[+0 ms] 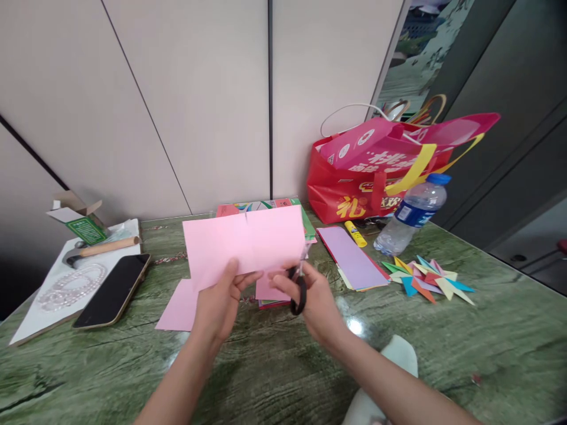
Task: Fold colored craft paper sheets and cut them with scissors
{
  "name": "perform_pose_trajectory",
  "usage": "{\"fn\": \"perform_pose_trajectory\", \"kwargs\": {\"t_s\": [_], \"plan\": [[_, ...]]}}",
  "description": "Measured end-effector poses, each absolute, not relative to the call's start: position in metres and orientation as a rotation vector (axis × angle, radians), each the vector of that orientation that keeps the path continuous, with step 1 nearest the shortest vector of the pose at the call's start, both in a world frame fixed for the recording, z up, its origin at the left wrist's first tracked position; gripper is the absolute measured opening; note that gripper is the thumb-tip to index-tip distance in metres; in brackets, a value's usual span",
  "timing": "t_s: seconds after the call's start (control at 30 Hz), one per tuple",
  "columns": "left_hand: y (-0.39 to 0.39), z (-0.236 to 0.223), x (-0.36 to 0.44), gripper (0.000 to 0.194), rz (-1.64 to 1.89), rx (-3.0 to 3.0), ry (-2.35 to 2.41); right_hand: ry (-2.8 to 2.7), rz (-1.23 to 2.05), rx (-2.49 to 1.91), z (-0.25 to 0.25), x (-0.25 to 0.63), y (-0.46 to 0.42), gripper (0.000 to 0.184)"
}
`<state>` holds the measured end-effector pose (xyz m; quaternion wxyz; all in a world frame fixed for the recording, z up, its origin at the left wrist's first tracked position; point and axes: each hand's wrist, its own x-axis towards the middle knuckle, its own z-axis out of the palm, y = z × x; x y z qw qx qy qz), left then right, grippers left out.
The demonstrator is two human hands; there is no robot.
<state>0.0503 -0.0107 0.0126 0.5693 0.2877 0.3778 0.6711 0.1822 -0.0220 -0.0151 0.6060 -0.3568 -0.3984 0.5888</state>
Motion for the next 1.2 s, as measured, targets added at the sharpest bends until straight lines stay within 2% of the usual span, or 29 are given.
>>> {"fn": "perform_pose_trajectory", "kwargs": {"t_s": [0.13,0.23,0.57,0.97,1.1,1.2], "plan": [[-0.005,0.015,0.041,0.033,1.686,0.666,0.861,-1.241,1.725,-0.764,-0.017,0.177,-0.031,0.038],[-0.006,0.017,0.04,0.034,1.697,0.69,0.826,-1.297,1.867,-0.74,-0.017,0.175,-0.036,0.043],[-0.016,0.023,0.051,0.04,1.653,0.753,0.823,-1.319,1.838,-0.777,-0.012,0.176,-0.036,0.045],[-0.016,0.023,0.05,0.036,1.675,0.72,0.822,-1.334,1.828,-0.778,-0.012,0.176,-0.038,0.046],[-0.021,0.021,0.056,0.04,1.625,0.706,0.846,-1.312,1.82,-0.759,-0.012,0.176,-0.037,0.046],[-0.024,0.02,0.06,0.035,1.572,0.703,0.868,-1.303,1.788,-0.747,-0.01,0.177,-0.036,0.045]]}}
